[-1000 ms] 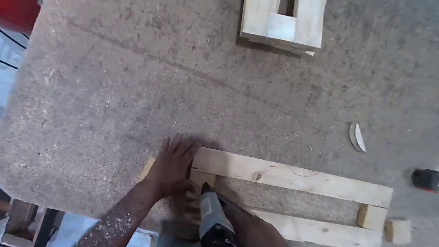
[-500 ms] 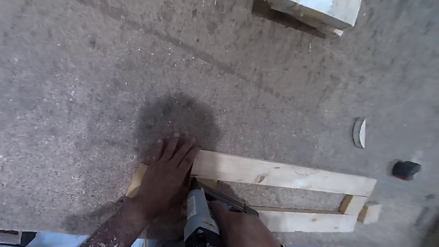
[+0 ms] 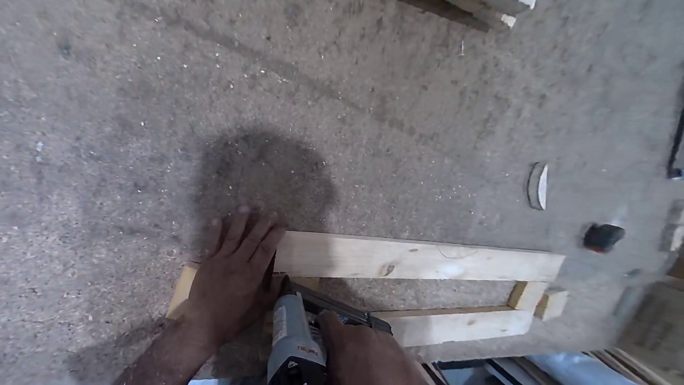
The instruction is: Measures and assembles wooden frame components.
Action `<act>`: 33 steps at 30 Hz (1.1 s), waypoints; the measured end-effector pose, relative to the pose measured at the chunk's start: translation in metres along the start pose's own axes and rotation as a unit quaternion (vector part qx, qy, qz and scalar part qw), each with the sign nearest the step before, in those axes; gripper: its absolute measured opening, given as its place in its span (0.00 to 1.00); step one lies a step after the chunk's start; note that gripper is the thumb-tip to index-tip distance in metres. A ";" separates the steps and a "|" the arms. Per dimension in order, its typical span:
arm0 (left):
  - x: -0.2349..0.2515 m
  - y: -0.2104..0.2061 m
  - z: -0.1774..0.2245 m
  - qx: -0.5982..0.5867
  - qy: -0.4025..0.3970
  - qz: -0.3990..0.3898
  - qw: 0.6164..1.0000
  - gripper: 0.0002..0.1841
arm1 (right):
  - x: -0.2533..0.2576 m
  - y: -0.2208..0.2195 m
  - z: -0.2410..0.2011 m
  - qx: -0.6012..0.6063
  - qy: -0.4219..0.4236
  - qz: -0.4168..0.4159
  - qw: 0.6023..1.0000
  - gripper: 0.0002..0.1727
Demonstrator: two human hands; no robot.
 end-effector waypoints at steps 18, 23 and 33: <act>-0.001 -0.002 -0.003 -0.009 0.009 -0.038 0.999 0.57 | -0.008 0.004 0.036 0.038 -0.027 -0.027 0.999 0.29; -0.002 -0.003 -0.005 -0.016 0.010 -0.040 0.999 0.57 | -0.010 0.004 0.044 0.034 -0.013 0.002 0.999 0.30; -0.004 0.000 -0.004 -0.003 0.009 -0.049 0.999 0.58 | -0.010 0.001 0.058 0.029 0.036 0.059 0.997 0.34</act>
Point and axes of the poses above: each hand's wrist, its own x-axis towards the middle knuckle, its own y-axis out of the back of the hand, z = x × y, the point moved 4 cm from there along x, towards the middle knuckle, and after that the axes turned 11 degrees about y, right-handed, at the moved point
